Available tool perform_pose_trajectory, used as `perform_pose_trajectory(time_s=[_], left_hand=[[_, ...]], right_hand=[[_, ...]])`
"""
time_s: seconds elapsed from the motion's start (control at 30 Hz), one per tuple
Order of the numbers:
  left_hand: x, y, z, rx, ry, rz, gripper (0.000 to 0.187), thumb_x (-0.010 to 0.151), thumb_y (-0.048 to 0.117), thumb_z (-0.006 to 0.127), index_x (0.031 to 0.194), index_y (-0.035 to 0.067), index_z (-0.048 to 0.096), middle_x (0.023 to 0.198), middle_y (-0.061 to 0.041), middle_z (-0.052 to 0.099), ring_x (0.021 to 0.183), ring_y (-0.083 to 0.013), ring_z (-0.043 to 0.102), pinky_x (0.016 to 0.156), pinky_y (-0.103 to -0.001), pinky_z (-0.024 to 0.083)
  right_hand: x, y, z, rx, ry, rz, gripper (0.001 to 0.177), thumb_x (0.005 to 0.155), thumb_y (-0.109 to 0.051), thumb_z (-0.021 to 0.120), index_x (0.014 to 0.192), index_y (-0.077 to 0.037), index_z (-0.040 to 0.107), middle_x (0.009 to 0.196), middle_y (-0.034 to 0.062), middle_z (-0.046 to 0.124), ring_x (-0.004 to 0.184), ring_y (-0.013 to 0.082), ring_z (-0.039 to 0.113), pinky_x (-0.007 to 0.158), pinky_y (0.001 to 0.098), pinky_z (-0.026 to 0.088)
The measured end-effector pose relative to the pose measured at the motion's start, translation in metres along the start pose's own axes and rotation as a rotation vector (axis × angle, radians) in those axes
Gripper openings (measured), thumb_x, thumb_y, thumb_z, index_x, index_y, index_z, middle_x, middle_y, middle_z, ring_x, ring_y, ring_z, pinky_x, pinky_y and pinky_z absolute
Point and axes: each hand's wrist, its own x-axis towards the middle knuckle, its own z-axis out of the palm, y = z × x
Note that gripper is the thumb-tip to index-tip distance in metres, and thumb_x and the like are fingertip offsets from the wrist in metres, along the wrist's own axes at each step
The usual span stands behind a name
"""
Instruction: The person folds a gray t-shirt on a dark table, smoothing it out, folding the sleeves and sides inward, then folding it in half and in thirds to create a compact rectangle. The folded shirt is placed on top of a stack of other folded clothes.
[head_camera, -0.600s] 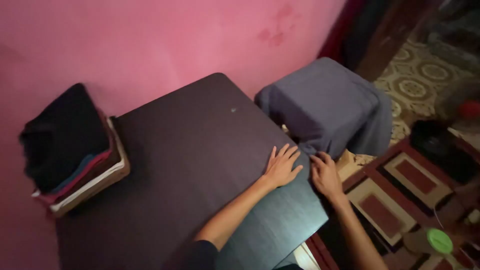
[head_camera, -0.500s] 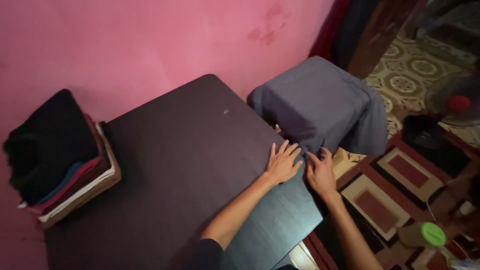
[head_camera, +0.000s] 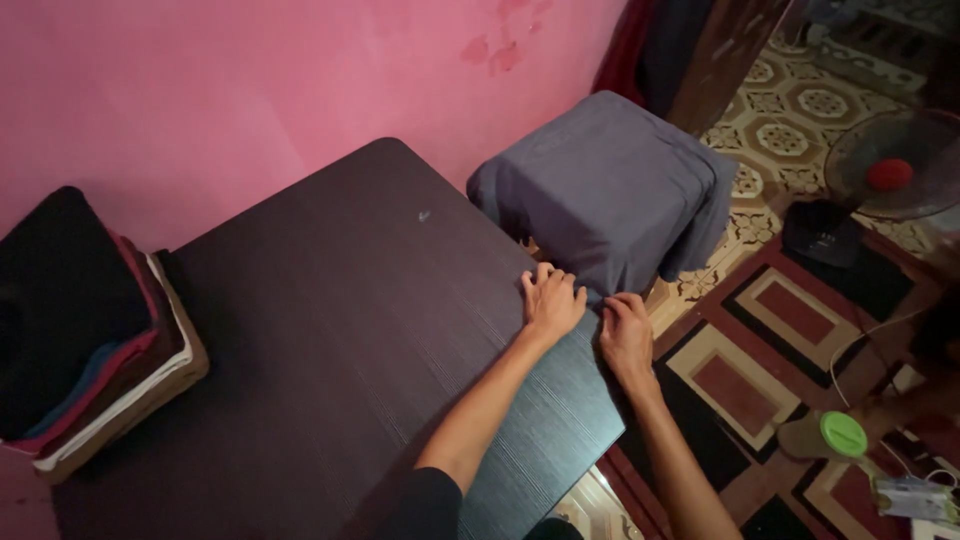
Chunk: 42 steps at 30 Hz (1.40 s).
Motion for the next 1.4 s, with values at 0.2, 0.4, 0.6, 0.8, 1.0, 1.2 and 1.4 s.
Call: perform_pose_trajectory(time_s=[0.2,0.4,0.6,0.8,1.0,1.2,1.4], left_hand=[[0.008,-0.007,0.013,-0.078,-0.023,-0.066,0.011,0.082,0.037,0.07,0.082,0.028,0.076,0.086,0.006,0.072,0.117,-0.017,0.05,0.107,-0.057,0.027],[0.006,0.001,-0.003,-0.098,-0.092,-0.086,0.029,0.092,0.037,0.061,0.103,0.016,0.077,0.1,-0.004,0.077,0.123,-0.0206,0.053,0.109,-0.057,0.027],[0.006,0.011,-0.031,-0.158,-0.144,-0.16,0.045,0.102,0.043,0.048,0.123,0.01,0.071,0.101,-0.007,0.078,0.132,-0.0208,0.054,0.112,-0.057,0.022],[0.005,0.007,-0.028,-0.428,-0.076,-0.252,0.067,0.101,0.047,0.055,0.152,0.009,0.037,0.106,-0.009,0.078,0.129,-0.027,0.061,0.115,-0.054,0.023],[0.027,-0.012,-0.013,-1.242,0.063,-0.442,0.079,0.091,0.009,0.074,0.154,0.002,0.028,0.125,-0.035,0.061,0.106,-0.0427,0.07,0.093,-0.047,0.057],[0.051,-0.022,-0.004,-1.838,-0.074,-0.843,0.096,0.097,0.024,0.078,0.164,0.019,0.008,0.164,-0.03,0.011,0.132,-0.0601,0.046,0.095,-0.072,0.051],[0.07,-0.02,-0.031,-2.04,-0.056,-0.975,0.075,0.091,0.024,0.084,0.153,0.01,0.045,0.143,-0.015,0.056,0.127,-0.0382,0.058,0.101,-0.049,0.052]], right_hand=[[0.0,-0.003,-0.005,0.077,0.122,-0.05,0.013,0.094,-0.002,0.071,0.098,-0.011,0.08,0.101,0.0031,0.07,0.093,0.0274,0.072,0.08,0.0345,0.06],[-0.002,-0.02,-0.021,0.157,0.264,-0.135,0.021,0.089,0.007,0.073,0.092,-0.012,0.08,0.094,0.004,0.072,0.083,0.0269,0.071,0.071,0.0351,0.057],[-0.002,-0.019,-0.02,0.252,0.347,-0.164,0.028,0.088,0.009,0.075,0.094,-0.017,0.084,0.095,0.0011,0.073,0.081,0.0206,0.069,0.07,0.0291,0.054],[-0.003,-0.032,-0.025,0.355,0.282,-0.132,0.032,0.094,0.01,0.065,0.094,-0.016,0.083,0.102,0.0044,0.067,0.089,0.0221,0.066,0.08,0.0308,0.053],[0.01,-0.047,-0.044,0.383,0.213,-0.17,0.036,0.096,0.014,0.059,0.09,-0.014,0.082,0.105,0.0094,0.061,0.094,0.0264,0.064,0.088,0.0372,0.054],[0.021,-0.052,-0.057,0.446,0.118,-0.153,0.039,0.094,0.014,0.06,0.083,-0.016,0.083,0.104,0.0094,0.062,0.094,0.027,0.065,0.094,0.0398,0.052],[0.025,-0.062,-0.069,0.494,0.071,-0.151,0.037,0.093,0.014,0.061,0.077,-0.013,0.081,0.102,0.0103,0.063,0.093,0.0266,0.066,0.094,0.0412,0.052]])
